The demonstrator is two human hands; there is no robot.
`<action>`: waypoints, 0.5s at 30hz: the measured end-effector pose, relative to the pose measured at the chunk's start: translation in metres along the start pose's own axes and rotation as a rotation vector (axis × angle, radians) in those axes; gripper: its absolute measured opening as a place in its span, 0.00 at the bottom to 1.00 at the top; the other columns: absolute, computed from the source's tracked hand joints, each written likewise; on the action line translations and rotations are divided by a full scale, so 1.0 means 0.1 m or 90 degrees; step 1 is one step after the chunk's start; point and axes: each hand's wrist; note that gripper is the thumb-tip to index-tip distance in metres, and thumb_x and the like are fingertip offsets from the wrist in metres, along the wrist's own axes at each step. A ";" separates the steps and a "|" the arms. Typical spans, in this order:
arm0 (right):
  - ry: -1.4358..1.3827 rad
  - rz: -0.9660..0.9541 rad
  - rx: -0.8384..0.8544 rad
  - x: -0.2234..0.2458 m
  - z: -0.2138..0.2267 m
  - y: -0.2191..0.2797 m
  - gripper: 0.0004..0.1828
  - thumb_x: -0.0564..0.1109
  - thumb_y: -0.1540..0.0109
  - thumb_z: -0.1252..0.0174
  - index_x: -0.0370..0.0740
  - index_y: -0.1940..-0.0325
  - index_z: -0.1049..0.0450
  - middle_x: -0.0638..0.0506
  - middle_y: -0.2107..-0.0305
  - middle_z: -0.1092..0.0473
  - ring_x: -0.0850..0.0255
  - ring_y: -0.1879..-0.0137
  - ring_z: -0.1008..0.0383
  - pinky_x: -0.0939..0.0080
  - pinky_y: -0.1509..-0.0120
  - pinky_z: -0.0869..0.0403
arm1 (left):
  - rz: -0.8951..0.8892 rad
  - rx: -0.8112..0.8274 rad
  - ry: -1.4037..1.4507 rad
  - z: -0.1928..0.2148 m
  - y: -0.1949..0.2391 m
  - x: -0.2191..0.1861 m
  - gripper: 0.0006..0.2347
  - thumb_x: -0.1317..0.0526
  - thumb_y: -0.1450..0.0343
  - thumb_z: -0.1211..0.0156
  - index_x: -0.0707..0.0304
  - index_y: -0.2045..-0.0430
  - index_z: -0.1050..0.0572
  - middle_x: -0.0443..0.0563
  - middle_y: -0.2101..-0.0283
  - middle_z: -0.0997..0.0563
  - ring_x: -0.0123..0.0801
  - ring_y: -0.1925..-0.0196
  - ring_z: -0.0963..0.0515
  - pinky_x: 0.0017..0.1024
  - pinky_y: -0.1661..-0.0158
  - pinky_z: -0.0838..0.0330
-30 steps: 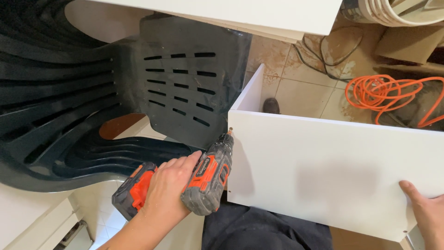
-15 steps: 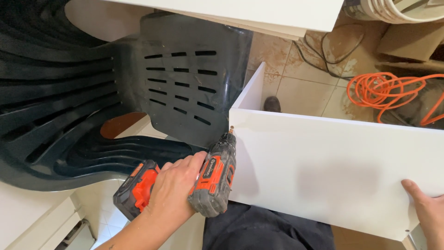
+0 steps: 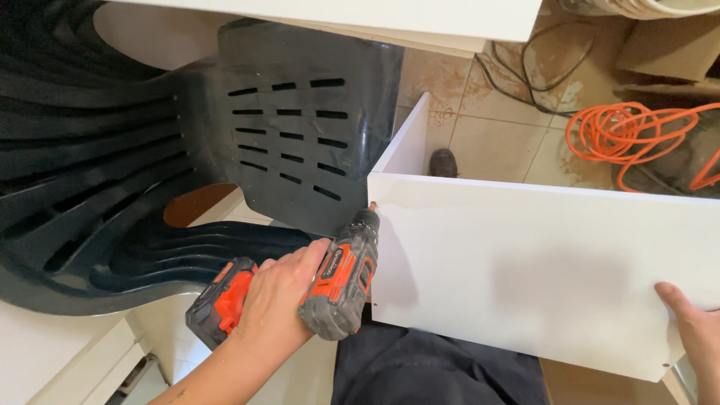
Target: Assembling a white wooden cabinet by aligning boards and fastening them with screws using a power drill.
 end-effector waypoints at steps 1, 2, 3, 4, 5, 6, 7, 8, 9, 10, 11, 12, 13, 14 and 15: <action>-0.020 0.007 0.010 -0.05 -0.01 -0.03 0.28 0.48 0.28 0.35 0.22 0.31 0.28 0.30 0.42 0.28 0.37 0.41 0.27 0.37 0.41 0.29 | 0.006 0.006 -0.008 0.00 -0.01 0.00 0.21 0.49 0.37 0.40 0.45 0.50 0.30 0.42 0.67 0.18 0.47 0.61 0.21 0.42 0.55 0.32; -0.041 0.015 0.021 -0.10 -0.01 -0.05 0.27 0.48 0.27 0.35 0.23 0.32 0.28 0.32 0.42 0.28 0.39 0.40 0.26 0.38 0.41 0.28 | 0.012 0.011 -0.016 0.00 -0.01 -0.01 0.20 0.50 0.37 0.40 0.45 0.50 0.30 0.42 0.67 0.18 0.47 0.62 0.21 0.42 0.54 0.32; -0.042 0.013 0.021 -0.13 -0.02 -0.06 0.27 0.48 0.27 0.35 0.23 0.32 0.28 0.32 0.42 0.28 0.39 0.40 0.26 0.38 0.41 0.28 | 0.012 0.012 -0.018 0.02 -0.02 -0.01 0.20 0.50 0.37 0.40 0.45 0.50 0.30 0.42 0.67 0.18 0.47 0.62 0.21 0.42 0.54 0.32; -0.043 -0.001 0.029 -0.17 -0.02 -0.07 0.27 0.48 0.27 0.35 0.23 0.32 0.28 0.31 0.42 0.28 0.37 0.41 0.27 0.36 0.41 0.28 | 0.012 0.007 -0.009 0.04 -0.01 -0.02 0.22 0.49 0.38 0.39 0.44 0.50 0.29 0.42 0.67 0.17 0.47 0.62 0.21 0.41 0.55 0.33; -0.045 -0.015 0.037 -0.20 -0.03 -0.08 0.28 0.49 0.26 0.36 0.22 0.32 0.29 0.30 0.41 0.29 0.35 0.41 0.27 0.34 0.41 0.28 | 0.013 0.003 -0.001 0.06 -0.01 -0.02 0.23 0.48 0.40 0.38 0.43 0.50 0.29 0.42 0.67 0.17 0.47 0.62 0.21 0.40 0.56 0.34; -0.046 -0.016 0.037 -0.32 -0.05 -0.15 0.28 0.49 0.26 0.36 0.22 0.32 0.29 0.30 0.41 0.29 0.35 0.41 0.27 0.34 0.41 0.28 | 0.013 0.003 -0.002 0.06 -0.01 -0.02 0.23 0.48 0.40 0.38 0.43 0.50 0.29 0.42 0.67 0.17 0.47 0.62 0.21 0.40 0.56 0.34; -0.051 -0.018 0.042 -0.44 -0.07 -0.22 0.28 0.50 0.26 0.35 0.21 0.32 0.29 0.30 0.42 0.28 0.35 0.41 0.27 0.34 0.41 0.28 | 0.016 0.013 -0.016 0.06 -0.02 -0.03 0.23 0.48 0.40 0.38 0.43 0.50 0.30 0.42 0.68 0.18 0.48 0.62 0.21 0.41 0.55 0.34; -0.057 -0.021 0.047 -0.57 -0.08 -0.28 0.29 0.51 0.25 0.35 0.21 0.33 0.29 0.29 0.43 0.28 0.35 0.41 0.26 0.34 0.41 0.27 | 0.020 0.025 -0.030 0.06 -0.02 -0.03 0.23 0.49 0.39 0.39 0.44 0.50 0.31 0.43 0.68 0.18 0.48 0.63 0.22 0.42 0.55 0.34; -0.057 -0.022 0.047 -0.51 -0.07 -0.24 0.29 0.51 0.25 0.35 0.21 0.33 0.29 0.29 0.43 0.28 0.35 0.41 0.26 0.34 0.41 0.27 | 0.020 0.025 -0.031 0.08 -0.04 -0.03 0.23 0.49 0.39 0.39 0.44 0.50 0.31 0.43 0.68 0.18 0.48 0.63 0.22 0.42 0.55 0.34; -0.039 -0.058 0.060 -0.46 -0.05 -0.20 0.27 0.54 0.22 0.36 0.21 0.39 0.26 0.29 0.49 0.26 0.34 0.46 0.24 0.35 0.44 0.26 | 0.018 0.027 -0.034 0.08 -0.04 -0.04 0.23 0.49 0.39 0.38 0.44 0.49 0.31 0.44 0.68 0.18 0.49 0.63 0.22 0.42 0.55 0.33; -0.020 -0.095 0.073 -0.41 -0.02 -0.15 0.29 0.58 0.20 0.36 0.22 0.45 0.23 0.29 0.54 0.24 0.33 0.52 0.22 0.36 0.48 0.25 | 0.015 0.029 -0.037 0.09 -0.04 -0.05 0.23 0.49 0.39 0.38 0.45 0.49 0.31 0.44 0.68 0.18 0.49 0.63 0.21 0.42 0.56 0.33; -0.022 -0.095 0.071 -0.51 -0.04 -0.20 0.29 0.58 0.20 0.36 0.22 0.45 0.23 0.29 0.54 0.24 0.33 0.52 0.22 0.36 0.48 0.25 | 0.013 0.028 -0.038 0.07 -0.05 -0.03 0.23 0.49 0.39 0.38 0.45 0.49 0.31 0.44 0.68 0.18 0.49 0.63 0.21 0.42 0.56 0.33; -0.030 -0.093 0.069 -0.60 -0.05 -0.24 0.29 0.58 0.21 0.35 0.22 0.46 0.23 0.29 0.55 0.24 0.34 0.52 0.22 0.36 0.50 0.25 | 0.008 0.030 -0.048 0.06 -0.05 -0.02 0.21 0.50 0.38 0.40 0.46 0.51 0.31 0.43 0.68 0.18 0.48 0.63 0.21 0.42 0.57 0.33; -0.036 -0.091 0.069 -0.69 -0.05 -0.28 0.29 0.58 0.22 0.34 0.22 0.46 0.24 0.29 0.55 0.24 0.34 0.53 0.22 0.35 0.52 0.24 | 0.005 0.034 -0.056 0.04 -0.05 -0.01 0.19 0.50 0.36 0.41 0.46 0.53 0.31 0.42 0.68 0.18 0.47 0.63 0.21 0.43 0.57 0.33; -0.035 -0.092 0.069 -0.55 -0.03 -0.20 0.29 0.58 0.22 0.34 0.22 0.46 0.24 0.29 0.55 0.24 0.34 0.53 0.22 0.35 0.52 0.24 | 0.005 0.035 -0.057 0.07 -0.05 -0.04 0.19 0.50 0.36 0.41 0.46 0.53 0.31 0.42 0.68 0.18 0.47 0.63 0.21 0.43 0.57 0.33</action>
Point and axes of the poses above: each hand's wrist, its own y-axis away from the middle knuckle, its own z-axis out of the back of the hand, x = y × z
